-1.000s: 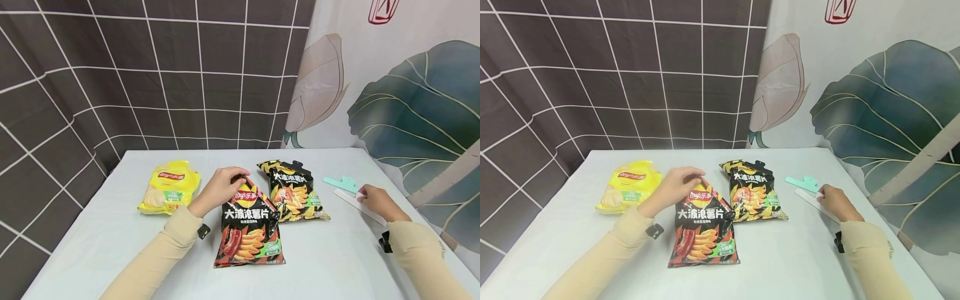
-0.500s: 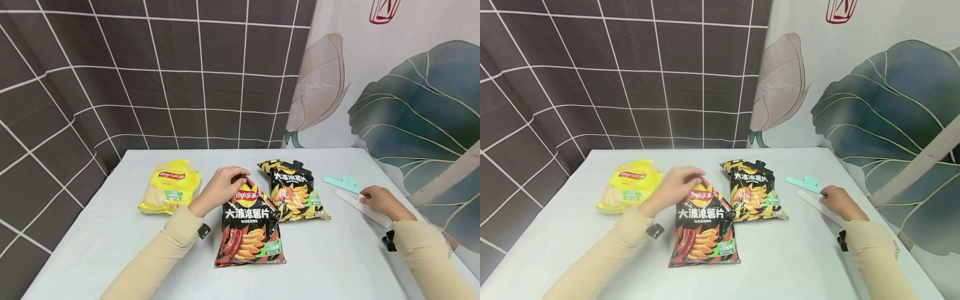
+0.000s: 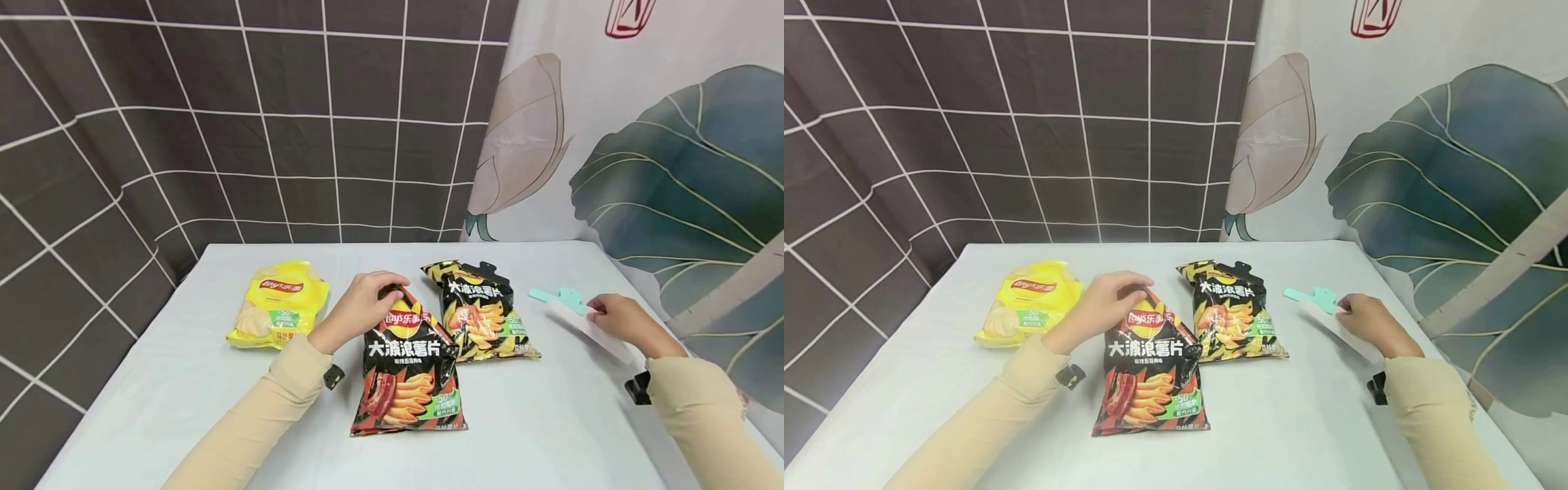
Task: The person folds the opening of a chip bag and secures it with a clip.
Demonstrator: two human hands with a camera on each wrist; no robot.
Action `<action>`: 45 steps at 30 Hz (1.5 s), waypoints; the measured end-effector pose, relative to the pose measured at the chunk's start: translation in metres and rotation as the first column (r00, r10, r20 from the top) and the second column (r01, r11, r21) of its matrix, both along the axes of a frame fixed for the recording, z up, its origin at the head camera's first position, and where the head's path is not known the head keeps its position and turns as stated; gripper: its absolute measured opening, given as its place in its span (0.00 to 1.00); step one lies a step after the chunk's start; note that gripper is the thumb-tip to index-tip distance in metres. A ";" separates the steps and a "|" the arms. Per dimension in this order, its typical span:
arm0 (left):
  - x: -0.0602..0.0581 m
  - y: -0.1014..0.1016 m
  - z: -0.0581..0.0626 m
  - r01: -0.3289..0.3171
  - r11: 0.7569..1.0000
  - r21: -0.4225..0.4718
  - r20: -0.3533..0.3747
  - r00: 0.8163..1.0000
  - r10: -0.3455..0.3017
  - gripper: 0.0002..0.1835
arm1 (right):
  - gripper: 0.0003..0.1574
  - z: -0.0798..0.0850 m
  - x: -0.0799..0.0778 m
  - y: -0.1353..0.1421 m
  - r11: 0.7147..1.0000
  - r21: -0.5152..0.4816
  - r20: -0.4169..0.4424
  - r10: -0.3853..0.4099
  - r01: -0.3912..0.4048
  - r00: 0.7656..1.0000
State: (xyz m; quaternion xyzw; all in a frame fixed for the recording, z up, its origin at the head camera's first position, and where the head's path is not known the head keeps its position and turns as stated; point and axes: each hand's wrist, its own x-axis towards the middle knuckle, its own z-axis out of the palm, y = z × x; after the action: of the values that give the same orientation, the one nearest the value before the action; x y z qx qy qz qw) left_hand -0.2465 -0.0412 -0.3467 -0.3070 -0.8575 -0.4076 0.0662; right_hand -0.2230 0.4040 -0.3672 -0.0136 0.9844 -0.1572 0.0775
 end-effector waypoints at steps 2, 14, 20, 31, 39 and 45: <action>0.000 0.000 0.000 0.002 1.000 -0.004 0.005 1.000 -0.002 0.13 | 0.20 0.002 -0.001 -0.003 1.000 -0.003 -0.009 0.013 -0.013 1.000; 0.000 -0.001 0.002 0.006 1.000 0.004 0.006 1.000 -0.006 0.13 | 0.21 0.019 -0.004 -0.034 0.996 -0.054 -0.060 0.064 -0.068 0.996; 0.002 -0.001 0.003 0.012 1.000 0.002 0.003 1.000 -0.012 0.13 | 0.23 0.028 -0.005 -0.054 0.994 -0.089 -0.061 0.061 -0.066 0.996; 0.002 -0.001 0.003 0.009 1.000 0.003 0.011 1.000 -0.009 0.13 | 0.24 0.040 -0.003 -0.086 0.989 -0.134 -0.066 0.051 -0.060 0.997; 0.002 -0.001 0.002 0.013 1.000 0.005 0.019 1.000 -0.013 0.13 | 0.23 0.044 -0.002 -0.107 0.983 -0.155 -0.096 0.089 -0.103 0.991; 0.001 -0.001 0.002 0.006 1.000 0.008 0.017 1.000 -0.006 0.13 | 0.23 0.046 0.000 -0.123 0.974 -0.185 -0.120 0.109 -0.130 0.987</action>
State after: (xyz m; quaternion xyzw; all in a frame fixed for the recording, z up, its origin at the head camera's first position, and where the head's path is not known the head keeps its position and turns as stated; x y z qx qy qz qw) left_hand -0.2450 -0.0421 -0.3448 -0.3058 -0.8555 -0.4137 0.0586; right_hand -0.2234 0.2812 -0.3213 -0.0888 0.9648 -0.2454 0.0313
